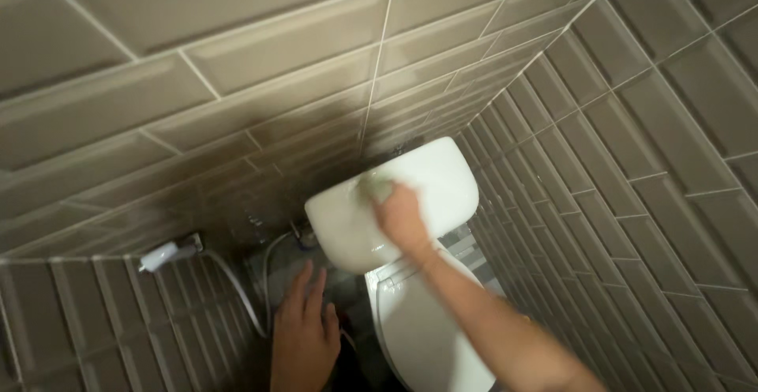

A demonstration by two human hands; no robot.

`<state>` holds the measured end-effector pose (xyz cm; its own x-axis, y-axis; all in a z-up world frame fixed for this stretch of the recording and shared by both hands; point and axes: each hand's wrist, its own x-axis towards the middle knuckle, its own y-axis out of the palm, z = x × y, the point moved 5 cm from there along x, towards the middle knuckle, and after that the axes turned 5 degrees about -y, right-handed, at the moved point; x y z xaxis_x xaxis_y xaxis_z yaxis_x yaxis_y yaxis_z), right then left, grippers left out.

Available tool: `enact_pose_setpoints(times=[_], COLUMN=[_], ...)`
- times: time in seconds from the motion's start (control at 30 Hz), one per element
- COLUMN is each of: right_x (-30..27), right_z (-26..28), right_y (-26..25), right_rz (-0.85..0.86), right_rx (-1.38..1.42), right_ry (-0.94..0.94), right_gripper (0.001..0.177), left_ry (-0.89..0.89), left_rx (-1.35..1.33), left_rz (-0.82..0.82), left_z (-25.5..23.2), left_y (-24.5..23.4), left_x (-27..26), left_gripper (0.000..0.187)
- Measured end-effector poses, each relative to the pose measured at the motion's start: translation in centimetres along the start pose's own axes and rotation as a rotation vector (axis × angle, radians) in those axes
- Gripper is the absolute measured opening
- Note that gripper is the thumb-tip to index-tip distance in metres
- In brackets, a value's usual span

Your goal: The person cleans the exterior surfaces of a toilet using a green sponge. They wipe the tank, the lid, the seat, and the base, periodically dipping the sponge into a green bucket.

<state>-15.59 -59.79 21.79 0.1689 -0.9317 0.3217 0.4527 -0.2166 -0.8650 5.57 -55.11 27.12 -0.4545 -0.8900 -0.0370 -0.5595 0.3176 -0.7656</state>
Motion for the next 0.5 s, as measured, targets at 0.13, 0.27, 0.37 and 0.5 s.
enact_pose_setpoints(times=[0.13,0.27,0.37,0.5], right_x=[0.2,0.5,0.5,1.5], right_z=[-3.6,2.6,-4.5,-1.2], right_y=[-1.4,-1.0,-4.0,-3.6], right_rz=[0.239,0.08,0.331,0.279], right_rx=[-0.26,-0.172,-0.254,-0.207], right_ry=[0.501,-0.017,0.514,0.418], right_gripper=[0.029,0.053,0.048,0.069], left_ry=[0.005,-0.21,-0.105,0.13], left_rx=[-0.034,-0.135,-0.138,-0.059], left_rz=[-0.001,0.209,0.171,0.048], left_z=[-1.2,-0.4,-0.4,0.3], left_y=[-0.5,0.8,0.4,-1.7], left_x=[0.1,3.2,6.0,8.2], left_gripper=[0.052,0.051,0.055,0.053])
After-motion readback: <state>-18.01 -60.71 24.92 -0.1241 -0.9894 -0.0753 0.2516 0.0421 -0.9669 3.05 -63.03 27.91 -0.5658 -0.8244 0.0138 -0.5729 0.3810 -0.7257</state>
